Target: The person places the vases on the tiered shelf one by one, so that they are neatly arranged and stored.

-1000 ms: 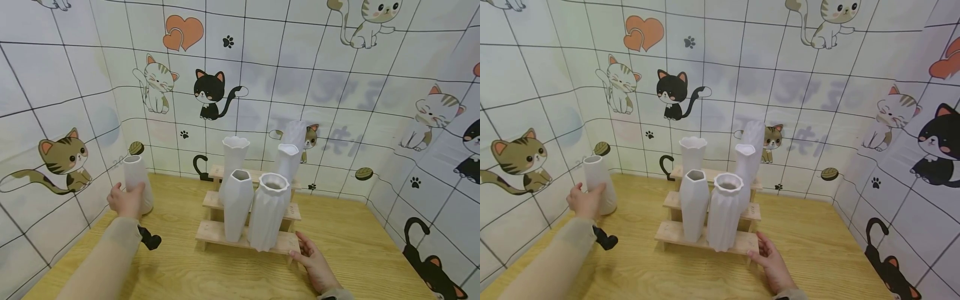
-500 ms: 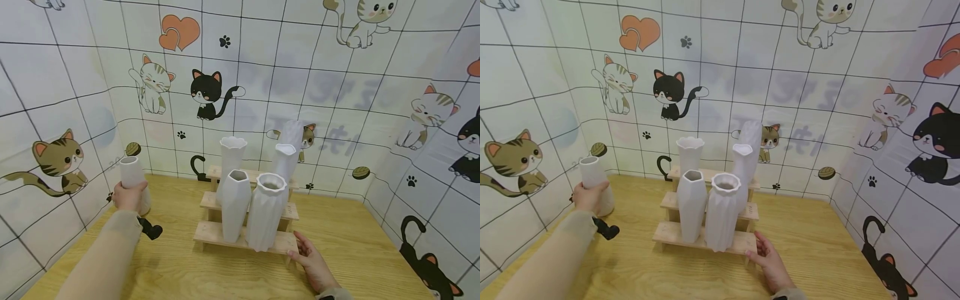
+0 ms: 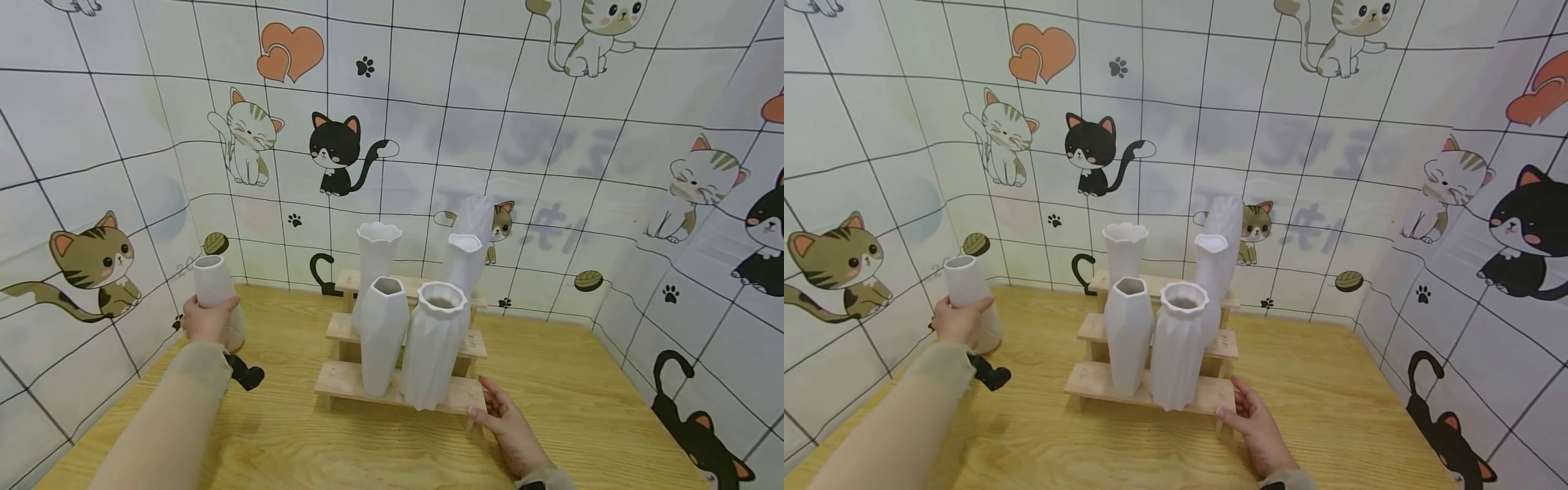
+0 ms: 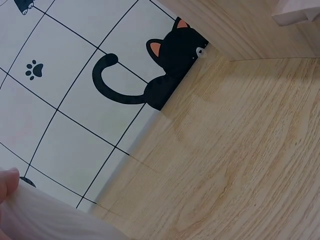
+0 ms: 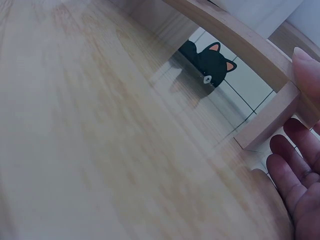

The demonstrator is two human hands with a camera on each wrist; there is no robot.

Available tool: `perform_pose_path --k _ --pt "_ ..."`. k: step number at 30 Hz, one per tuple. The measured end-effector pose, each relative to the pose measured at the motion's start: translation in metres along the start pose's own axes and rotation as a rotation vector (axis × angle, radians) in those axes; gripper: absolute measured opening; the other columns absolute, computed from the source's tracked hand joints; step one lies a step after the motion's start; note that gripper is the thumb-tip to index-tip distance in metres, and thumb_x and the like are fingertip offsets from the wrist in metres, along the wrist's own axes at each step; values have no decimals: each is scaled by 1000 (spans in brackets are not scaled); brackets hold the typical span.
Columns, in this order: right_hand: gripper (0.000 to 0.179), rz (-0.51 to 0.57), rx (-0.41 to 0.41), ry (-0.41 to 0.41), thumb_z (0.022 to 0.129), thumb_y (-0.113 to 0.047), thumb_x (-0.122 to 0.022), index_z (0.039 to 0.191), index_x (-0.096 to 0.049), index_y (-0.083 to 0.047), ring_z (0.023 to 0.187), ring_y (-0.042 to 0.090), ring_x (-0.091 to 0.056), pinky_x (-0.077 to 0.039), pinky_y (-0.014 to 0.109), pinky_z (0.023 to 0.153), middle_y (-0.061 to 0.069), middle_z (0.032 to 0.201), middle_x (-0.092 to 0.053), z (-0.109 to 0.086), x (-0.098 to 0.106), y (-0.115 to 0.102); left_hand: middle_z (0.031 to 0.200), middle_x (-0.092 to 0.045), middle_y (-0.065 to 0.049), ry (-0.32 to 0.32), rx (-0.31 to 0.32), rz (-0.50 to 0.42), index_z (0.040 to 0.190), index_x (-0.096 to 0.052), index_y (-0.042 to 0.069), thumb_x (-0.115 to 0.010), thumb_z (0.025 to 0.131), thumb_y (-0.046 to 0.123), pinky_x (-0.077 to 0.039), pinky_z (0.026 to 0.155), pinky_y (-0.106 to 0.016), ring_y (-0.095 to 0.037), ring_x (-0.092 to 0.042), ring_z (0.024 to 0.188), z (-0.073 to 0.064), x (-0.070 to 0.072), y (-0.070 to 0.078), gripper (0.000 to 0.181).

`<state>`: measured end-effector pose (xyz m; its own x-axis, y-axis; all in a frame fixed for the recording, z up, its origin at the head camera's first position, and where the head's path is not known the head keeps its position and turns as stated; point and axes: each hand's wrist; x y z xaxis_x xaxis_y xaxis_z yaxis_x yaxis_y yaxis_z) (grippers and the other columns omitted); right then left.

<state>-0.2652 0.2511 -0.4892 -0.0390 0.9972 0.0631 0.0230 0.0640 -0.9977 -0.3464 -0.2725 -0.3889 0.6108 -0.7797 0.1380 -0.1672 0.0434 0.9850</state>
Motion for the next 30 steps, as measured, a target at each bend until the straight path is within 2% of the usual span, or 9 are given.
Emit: perform_pose_path --k 5,12,17,25,30 --pt "73 -5 -2 3 86 -8 -71 148 -33 -7 108 23 -51 -44 28 88 16 126 -52 0 0 0 152 -20 -21 -6 9 32 153 -17 10 -71 84 40 -27 106 -62 -41 -24 137 -1 0 1 93" --pt "73 2 -4 1 86 -8 -71 148 -32 -7 109 24 -50 -44 29 88 16 127 -52 0 0 0 152 -24 -20 -13 4 67 153 -18 9 -73 81 41 -29 105 -62 -40 -27 137 7 1 -3 96" --pt "73 3 -1 4 86 -8 -71 148 -32 -6 108 24 -50 -44 29 88 16 126 -52 0 0 0 152 -21 -22 -24 4 75 152 -18 8 -74 81 42 -30 103 -63 -43 -27 136 7 3 -2 97" --pt "74 -1 0 17 85 -7 -72 148 -33 -6 108 24 -50 -43 29 88 15 125 -53 0 0 0 153 -25 -22 -62 -36 67 152 -17 6 -73 83 40 -32 103 -61 -42 -31 136 3 6 1 96" --pt "74 -8 3 17 85 -8 -72 148 -33 -6 107 24 -50 -43 29 88 15 124 -53 0 0 0 151 -29 -23 -79 -74 99 152 -19 3 -72 84 40 -34 102 -61 -43 -34 134 3 4 2 94"
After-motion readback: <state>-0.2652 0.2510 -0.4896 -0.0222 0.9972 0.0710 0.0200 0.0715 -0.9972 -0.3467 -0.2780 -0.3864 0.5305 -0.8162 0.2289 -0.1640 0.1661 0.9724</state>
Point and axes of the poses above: each hand's wrist, its own z-axis towards the middle knuckle, its own x-axis out of the back of the hand, y = z × x
